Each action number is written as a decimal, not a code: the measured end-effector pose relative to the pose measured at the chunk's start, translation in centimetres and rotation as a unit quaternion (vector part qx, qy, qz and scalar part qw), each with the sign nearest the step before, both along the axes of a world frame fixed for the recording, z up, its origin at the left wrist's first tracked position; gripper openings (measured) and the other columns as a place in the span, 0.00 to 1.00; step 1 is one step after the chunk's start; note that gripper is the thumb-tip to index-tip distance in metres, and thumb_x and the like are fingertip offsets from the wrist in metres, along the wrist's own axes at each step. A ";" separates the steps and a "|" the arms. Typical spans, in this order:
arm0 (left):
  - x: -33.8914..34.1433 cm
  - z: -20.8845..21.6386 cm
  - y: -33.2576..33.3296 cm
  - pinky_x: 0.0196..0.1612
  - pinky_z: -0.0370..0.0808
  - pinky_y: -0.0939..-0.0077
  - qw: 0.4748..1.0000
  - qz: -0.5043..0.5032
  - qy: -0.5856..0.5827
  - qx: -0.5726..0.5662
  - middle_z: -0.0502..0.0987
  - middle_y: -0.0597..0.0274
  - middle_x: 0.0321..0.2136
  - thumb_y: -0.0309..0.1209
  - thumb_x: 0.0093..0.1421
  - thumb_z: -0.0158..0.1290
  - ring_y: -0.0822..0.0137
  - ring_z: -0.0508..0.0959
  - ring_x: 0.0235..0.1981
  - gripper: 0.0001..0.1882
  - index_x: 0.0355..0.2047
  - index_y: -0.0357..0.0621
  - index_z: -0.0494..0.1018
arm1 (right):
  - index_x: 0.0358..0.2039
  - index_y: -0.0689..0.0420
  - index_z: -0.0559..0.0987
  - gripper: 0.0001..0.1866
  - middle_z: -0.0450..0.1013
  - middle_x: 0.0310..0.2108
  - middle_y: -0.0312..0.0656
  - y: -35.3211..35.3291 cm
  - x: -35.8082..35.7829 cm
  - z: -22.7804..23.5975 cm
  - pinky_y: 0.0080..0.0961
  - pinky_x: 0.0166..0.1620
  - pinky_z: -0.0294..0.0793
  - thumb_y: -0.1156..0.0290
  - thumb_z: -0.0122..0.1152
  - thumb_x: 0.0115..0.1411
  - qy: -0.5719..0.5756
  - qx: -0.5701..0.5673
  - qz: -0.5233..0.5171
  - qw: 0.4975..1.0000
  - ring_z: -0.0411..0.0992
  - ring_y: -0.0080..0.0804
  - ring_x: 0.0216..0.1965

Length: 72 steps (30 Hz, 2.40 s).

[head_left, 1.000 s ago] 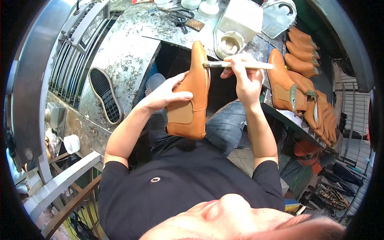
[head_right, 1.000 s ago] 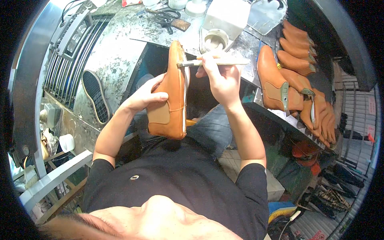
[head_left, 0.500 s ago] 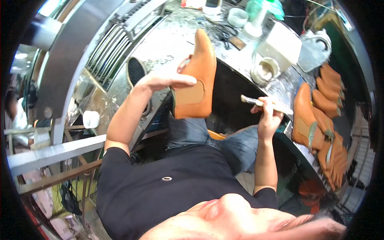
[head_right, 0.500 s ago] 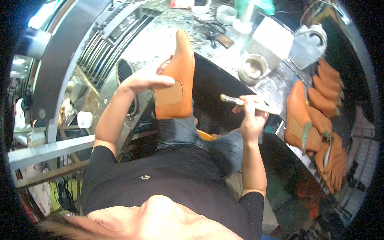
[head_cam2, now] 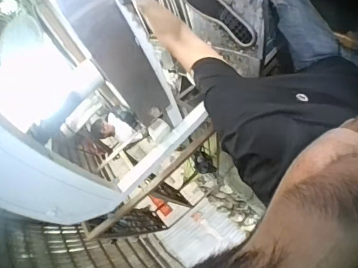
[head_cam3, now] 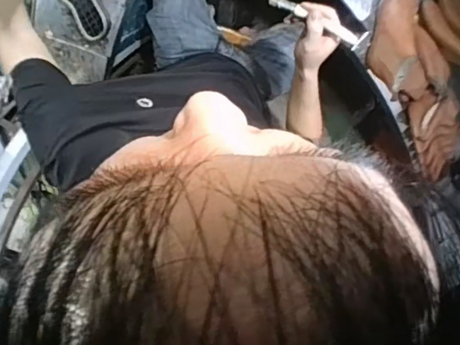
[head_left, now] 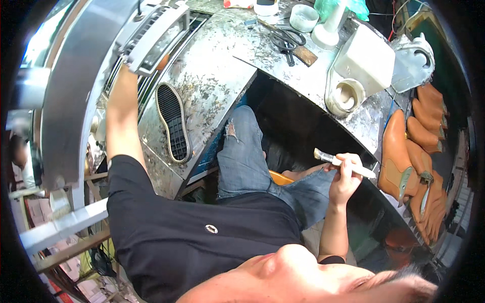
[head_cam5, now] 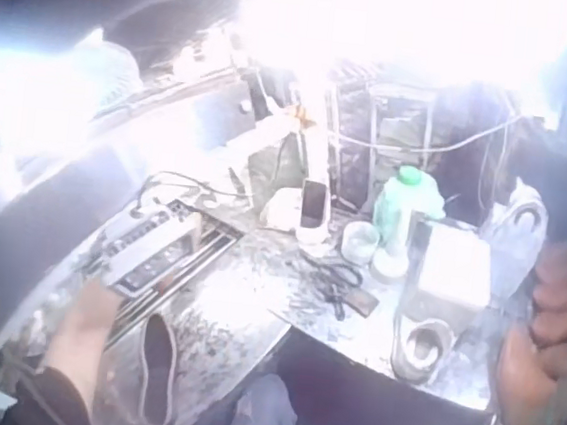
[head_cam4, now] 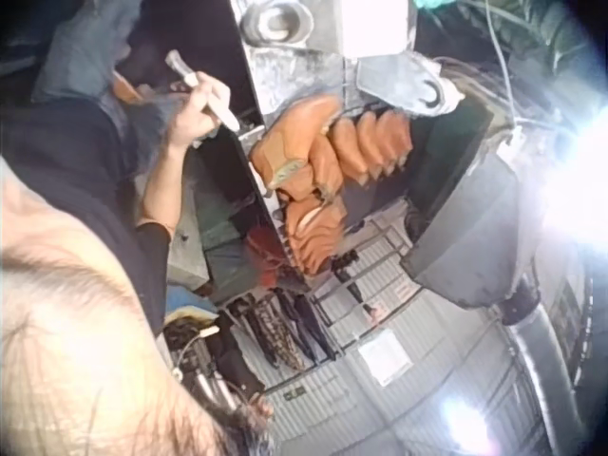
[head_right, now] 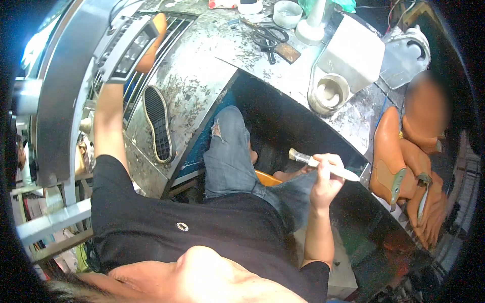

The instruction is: The person applies glue to the edge of a brown shoe upper using a brush, then attaches a black sole to the glued area. The person repeats the gluing process on the shoe upper multiple times while seated at a workbench.

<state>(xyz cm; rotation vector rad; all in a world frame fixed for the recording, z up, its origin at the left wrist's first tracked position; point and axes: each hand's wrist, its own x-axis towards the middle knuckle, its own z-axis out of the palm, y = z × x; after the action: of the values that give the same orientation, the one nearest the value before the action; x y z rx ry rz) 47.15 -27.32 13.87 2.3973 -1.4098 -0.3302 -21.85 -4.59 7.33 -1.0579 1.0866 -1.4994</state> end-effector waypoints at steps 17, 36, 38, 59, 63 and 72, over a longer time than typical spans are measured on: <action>9.2 -7.4 -2.6 0.70 0.66 0.57 0.960 -0.076 -0.259 0.078 0.75 0.46 0.63 0.42 0.67 0.63 0.50 0.72 0.66 0.37 0.69 0.36 0.66 | 0.45 0.66 0.84 0.10 0.81 0.38 0.49 3.6 -2.7 -0.2 0.35 0.43 0.79 0.77 0.65 0.65 0.210 -0.038 0.036 0.976 0.79 0.40 0.36; -48.2 -1.6 17.5 0.67 0.74 0.61 0.714 -0.569 0.391 0.118 0.78 0.49 0.62 0.34 0.69 0.62 0.58 0.77 0.64 0.29 0.67 0.39 0.71 | 0.59 0.56 0.77 0.29 0.82 0.42 0.51 0.6 -19.7 5.8 0.36 0.50 0.80 0.67 0.77 0.59 0.581 0.024 -0.258 0.771 0.82 0.43 0.43; -50.9 -5.1 18.3 0.69 0.71 0.59 0.653 -0.475 0.573 0.138 0.73 0.46 0.67 0.35 0.71 0.61 0.55 0.74 0.68 0.34 0.73 0.42 0.63 | 0.58 0.60 0.77 0.28 0.82 0.47 0.49 3.1 -16.7 7.0 0.33 0.57 0.77 0.71 0.78 0.59 0.518 -0.058 -0.293 0.802 0.81 0.34 0.50; -40.8 -1.9 21.8 0.70 0.70 0.40 0.441 -0.149 0.880 -0.098 0.66 0.42 0.70 0.78 0.56 0.53 0.46 0.71 0.68 0.63 0.78 0.45 0.52 | 0.42 0.62 0.87 0.10 0.84 0.42 0.48 -11.6 -3.2 5.6 0.32 0.47 0.80 0.70 0.63 0.68 0.470 -0.108 -0.015 0.876 0.83 0.42 0.41; -35.9 -8.7 23.7 0.69 0.73 0.51 0.546 -0.197 0.811 -0.066 0.71 0.50 0.65 0.63 0.55 0.70 0.54 0.74 0.65 0.58 0.72 0.35 0.58 | 0.44 0.61 0.87 0.11 0.83 0.44 0.48 -11.8 -3.7 4.1 0.33 0.50 0.80 0.69 0.64 0.67 0.520 -0.140 -0.008 0.842 0.83 0.44 0.45; -36.2 -11.2 24.4 0.65 0.75 0.59 0.566 -0.214 0.790 -0.094 0.80 0.58 0.57 0.42 0.58 0.75 0.62 0.78 0.61 0.38 0.63 0.41 0.72 | 0.45 0.62 0.87 0.10 0.84 0.47 0.49 -10.5 -4.0 4.3 0.33 0.53 0.79 0.72 0.65 0.67 0.525 -0.166 -0.005 0.835 0.83 0.43 0.48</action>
<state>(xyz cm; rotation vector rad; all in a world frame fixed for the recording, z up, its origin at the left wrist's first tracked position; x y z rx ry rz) 10.99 -2.95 2.66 0.6263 -0.8040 -1.7143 -25.90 -15.07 11.68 -2.2650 1.5605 -1.0761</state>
